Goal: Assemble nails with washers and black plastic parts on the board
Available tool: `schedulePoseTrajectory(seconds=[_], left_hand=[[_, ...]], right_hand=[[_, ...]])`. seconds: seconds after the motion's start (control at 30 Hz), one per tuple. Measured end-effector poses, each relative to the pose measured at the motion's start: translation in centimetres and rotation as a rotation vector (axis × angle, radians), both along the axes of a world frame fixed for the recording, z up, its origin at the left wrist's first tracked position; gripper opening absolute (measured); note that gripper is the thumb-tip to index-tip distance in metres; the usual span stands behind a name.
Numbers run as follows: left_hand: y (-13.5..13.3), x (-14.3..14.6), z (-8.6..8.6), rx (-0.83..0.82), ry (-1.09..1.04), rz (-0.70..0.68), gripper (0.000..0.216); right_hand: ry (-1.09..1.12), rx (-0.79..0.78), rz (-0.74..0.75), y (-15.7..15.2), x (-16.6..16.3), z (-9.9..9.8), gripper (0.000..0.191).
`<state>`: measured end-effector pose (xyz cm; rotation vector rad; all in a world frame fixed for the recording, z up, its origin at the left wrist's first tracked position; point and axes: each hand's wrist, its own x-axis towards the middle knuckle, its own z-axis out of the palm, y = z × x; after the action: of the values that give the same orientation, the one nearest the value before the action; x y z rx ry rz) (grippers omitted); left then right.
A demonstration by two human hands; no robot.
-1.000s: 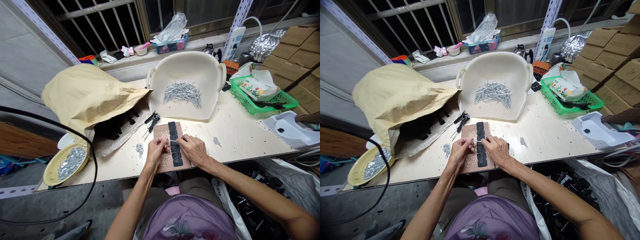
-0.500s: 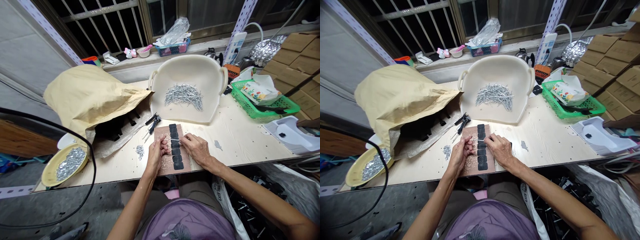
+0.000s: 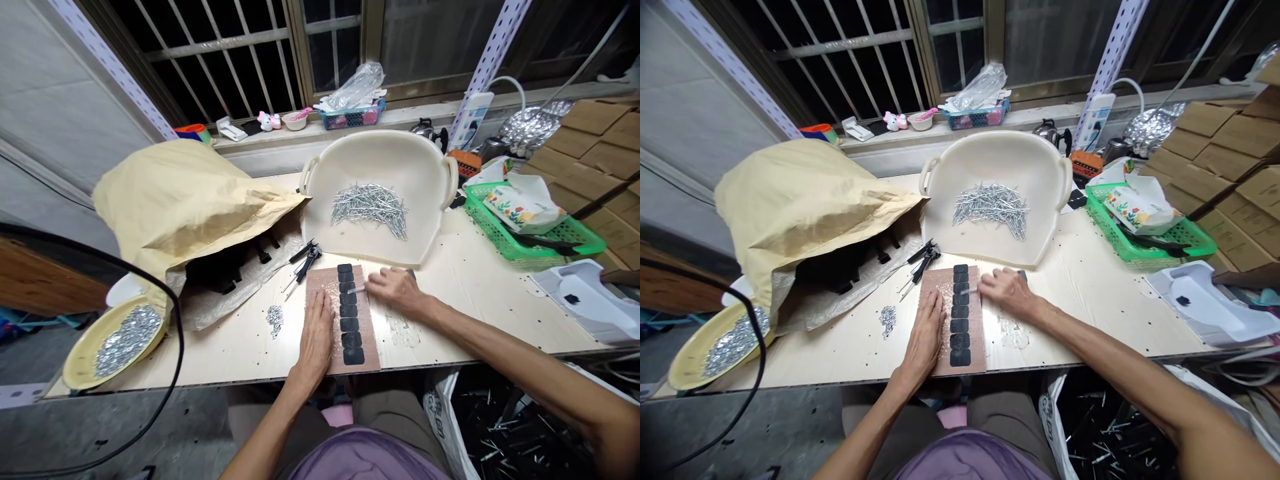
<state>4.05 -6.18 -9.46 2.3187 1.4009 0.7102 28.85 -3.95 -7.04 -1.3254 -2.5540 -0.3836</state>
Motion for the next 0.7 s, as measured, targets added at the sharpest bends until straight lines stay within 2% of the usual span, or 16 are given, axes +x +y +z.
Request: schedulePoseTrajectory(seconds=[0.07, 0.1, 0.2, 0.23, 0.27, 0.37, 0.4, 0.43, 0.57, 0.6, 0.7], left_hand=[[0.0, -0.1, -0.1, 0.005, -0.016, 0.0, 0.045], [0.0, -0.1, -0.2, 0.004, -0.023, -0.001, 0.045], [0.0, -0.1, -0.1, -0.008, -0.035, -0.009, 0.046], [0.0, -0.1, -0.1, -0.01, -0.037, -0.01, 0.045], [0.0, -0.1, -0.1, -0.009, -0.04, -0.01, 0.045], [0.0, 0.0, 0.0, -0.004, -0.038, -0.01, 0.046], [0.0, 0.0, 0.1, -0.007, -0.033, -0.01, 0.046], [0.0, 0.0, 0.1, -0.012, -0.029, -0.009, 0.046], [0.0, 0.0, 0.1, -0.027, -0.039, 0.0, 0.045], [0.0, -0.1, 0.0, -0.025, -0.04, 0.001, 0.045], [0.0, 0.0, -0.1, -0.02, -0.03, 0.005, 0.045]], right_hand=[[-0.034, -0.009, 0.199, -0.3, 0.1, 0.2, 0.022], [-0.032, -0.012, 0.211, -0.2, 0.1, 0.3, 0.022], [0.024, -0.002, -0.027, 0.5, 0.1, 0.8, 0.022], [0.036, 0.001, -0.078, 0.5, 0.1, 0.9, 0.023], [0.035, 0.0, -0.061, 0.3, 0.1, 0.8, 0.023], [-0.014, -0.011, 0.287, -0.8, 0.0, 0.6, 0.021], [-0.019, -0.008, 0.352, -0.9, 0.0, 0.6, 0.02], [-0.013, -0.002, 0.336, -0.7, 0.0, 0.7, 0.02], [0.046, -0.016, -0.069, 1.5, 0.2, 1.1, 0.023], [0.034, -0.032, -0.057, 1.8, 0.2, 1.1, 0.024], [-0.027, -0.031, 0.164, 1.0, 0.2, 1.1, 0.025]])
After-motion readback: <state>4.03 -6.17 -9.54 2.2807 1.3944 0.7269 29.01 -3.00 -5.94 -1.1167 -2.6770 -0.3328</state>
